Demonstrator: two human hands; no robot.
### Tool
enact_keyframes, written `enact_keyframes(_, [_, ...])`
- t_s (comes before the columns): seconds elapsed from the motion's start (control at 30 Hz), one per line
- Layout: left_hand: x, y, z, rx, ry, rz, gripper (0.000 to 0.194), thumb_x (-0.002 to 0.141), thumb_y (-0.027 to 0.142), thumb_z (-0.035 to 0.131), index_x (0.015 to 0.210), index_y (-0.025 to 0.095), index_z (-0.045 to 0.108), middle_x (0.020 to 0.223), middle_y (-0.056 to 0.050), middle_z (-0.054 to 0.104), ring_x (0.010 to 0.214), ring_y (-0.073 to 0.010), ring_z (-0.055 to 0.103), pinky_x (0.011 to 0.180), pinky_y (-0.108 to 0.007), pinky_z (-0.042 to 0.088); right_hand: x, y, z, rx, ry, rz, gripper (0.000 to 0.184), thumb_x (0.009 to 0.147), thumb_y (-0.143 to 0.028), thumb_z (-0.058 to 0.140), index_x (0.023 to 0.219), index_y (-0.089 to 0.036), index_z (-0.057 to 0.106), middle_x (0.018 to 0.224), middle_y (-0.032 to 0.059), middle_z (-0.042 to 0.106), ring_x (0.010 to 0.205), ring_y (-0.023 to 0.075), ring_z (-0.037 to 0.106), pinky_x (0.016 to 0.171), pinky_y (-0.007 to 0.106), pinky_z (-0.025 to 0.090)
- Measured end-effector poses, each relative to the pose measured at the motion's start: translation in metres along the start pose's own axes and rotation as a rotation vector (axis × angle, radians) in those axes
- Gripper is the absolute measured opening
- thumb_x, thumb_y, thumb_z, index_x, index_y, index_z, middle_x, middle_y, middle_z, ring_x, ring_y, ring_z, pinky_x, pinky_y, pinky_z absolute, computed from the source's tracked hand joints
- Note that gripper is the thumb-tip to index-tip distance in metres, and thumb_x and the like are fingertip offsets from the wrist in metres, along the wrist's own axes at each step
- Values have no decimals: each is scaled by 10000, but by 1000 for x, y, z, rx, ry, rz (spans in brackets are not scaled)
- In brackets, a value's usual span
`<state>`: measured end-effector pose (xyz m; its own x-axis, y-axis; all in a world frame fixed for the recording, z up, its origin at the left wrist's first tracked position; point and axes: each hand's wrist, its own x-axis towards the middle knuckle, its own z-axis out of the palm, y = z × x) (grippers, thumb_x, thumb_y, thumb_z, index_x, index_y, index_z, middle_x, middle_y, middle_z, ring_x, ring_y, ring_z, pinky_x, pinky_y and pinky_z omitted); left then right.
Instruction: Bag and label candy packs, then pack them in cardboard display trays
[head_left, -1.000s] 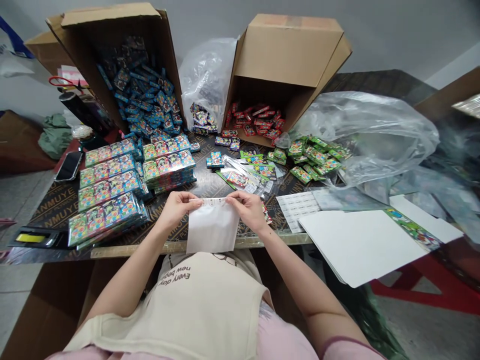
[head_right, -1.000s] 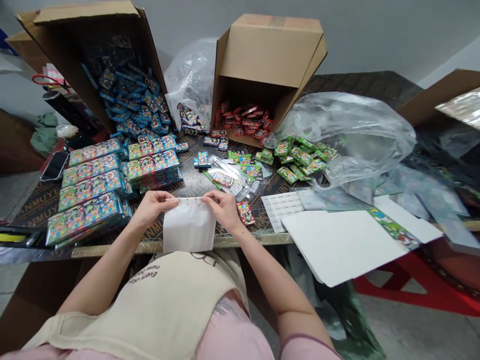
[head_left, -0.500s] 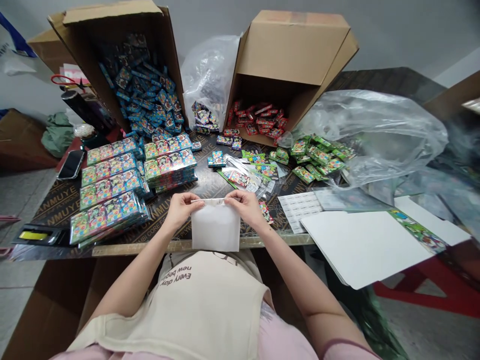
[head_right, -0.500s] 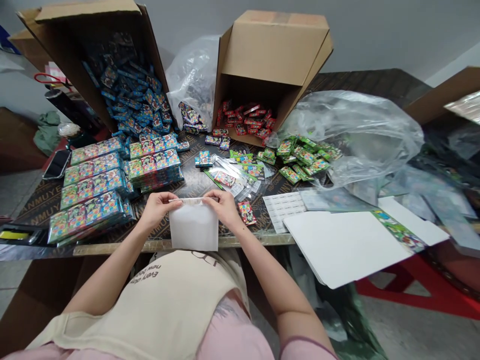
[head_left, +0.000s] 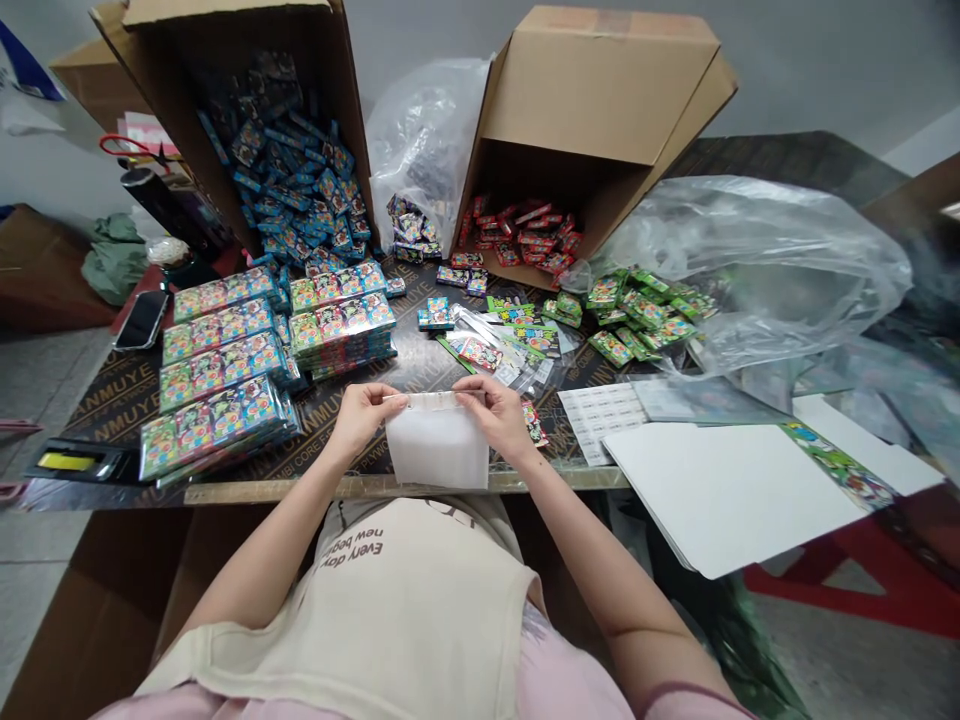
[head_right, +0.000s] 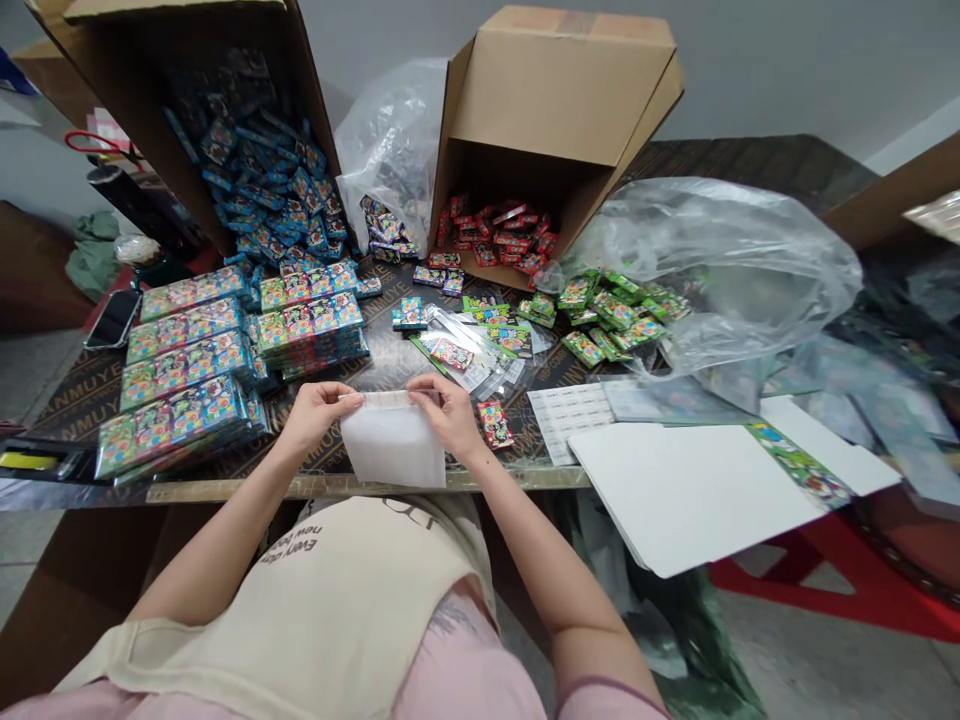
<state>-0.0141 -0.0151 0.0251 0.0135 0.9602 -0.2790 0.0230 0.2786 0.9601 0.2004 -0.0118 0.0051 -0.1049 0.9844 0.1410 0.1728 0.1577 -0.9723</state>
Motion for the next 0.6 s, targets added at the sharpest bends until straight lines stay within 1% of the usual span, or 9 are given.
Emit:
enact_keyframes(0.07, [-2, 1, -1, 32, -1, 22, 328, 524, 416, 810, 595, 122, 684, 518, -8, 623, 471, -95, 488, 471, -209, 355, 3, 0, -3, -8, -48, 50, 186, 719, -315, 704, 849, -183, 684, 737, 10, 666, 671, 149, 596, 642, 267, 465])
enact_keyframes(0.13, [-4, 0, -1, 66, -3, 48, 325, 546, 419, 798, 615, 120, 691, 538, -12, 634, 487, -101, 501, 479, -211, 365, 4, -1, -5, -46, -103, 80, 170, 687, -321, 733, 746, -172, 675, 659, -1, 642, 611, 135, 567, 599, 255, 442])
enact_keyframes(0.2, [-5, -1, -1, 81, 5, 63, 332, 560, 423, 793, 633, 115, 695, 560, -18, 645, 501, -104, 511, 490, -212, 373, 5, -3, -7, -88, -140, 73, 176, 708, -324, 713, 652, -167, 654, 626, 3, 638, 593, 131, 554, 588, 253, 425])
enact_keyframes(0.23, [-5, -1, -1, 80, 13, 64, 338, 561, 425, 795, 639, 112, 695, 567, -20, 648, 505, -104, 513, 494, -212, 376, 4, -3, -7, -101, -146, 61, 180, 722, -323, 700, 643, -167, 654, 630, 6, 644, 597, 132, 555, 590, 254, 422])
enact_keyframes(0.37, [-5, -2, -1, 20, 26, 48, 370, 545, 446, 804, 636, 108, 684, 579, -19, 647, 513, -102, 506, 505, -212, 382, 1, 0, -6, -105, -114, 29, 177, 761, -326, 669, 677, -171, 663, 659, 11, 659, 617, 141, 564, 596, 259, 424])
enact_keyframes(0.47, [-5, -3, -3, 13, 10, 49, 373, 558, 458, 789, 582, 113, 650, 535, 4, 599, 482, -82, 455, 477, -200, 335, 2, 5, -6, -117, -87, -1, 173, 803, -325, 633, 732, -173, 673, 699, 20, 665, 646, 150, 578, 610, 267, 438])
enact_keyframes(0.53, [-5, -4, -3, 52, -11, 58, 364, 579, 448, 773, 557, 113, 634, 500, 21, 553, 463, -70, 416, 461, -194, 292, 5, 6, -5, -186, -105, -77, 147, 811, -313, 642, 831, -177, 693, 793, 37, 679, 732, 167, 601, 668, 284, 457])
enact_keyframes(0.6, [-5, -6, -2, 91, -29, 68, 342, 597, 431, 756, 567, 110, 642, 491, 28, 531, 460, -67, 402, 457, -194, 269, 7, 6, -4, -273, -160, -171, 133, 822, -297, 651, 877, -184, 697, 848, 48, 681, 800, 180, 608, 727, 304, 459])
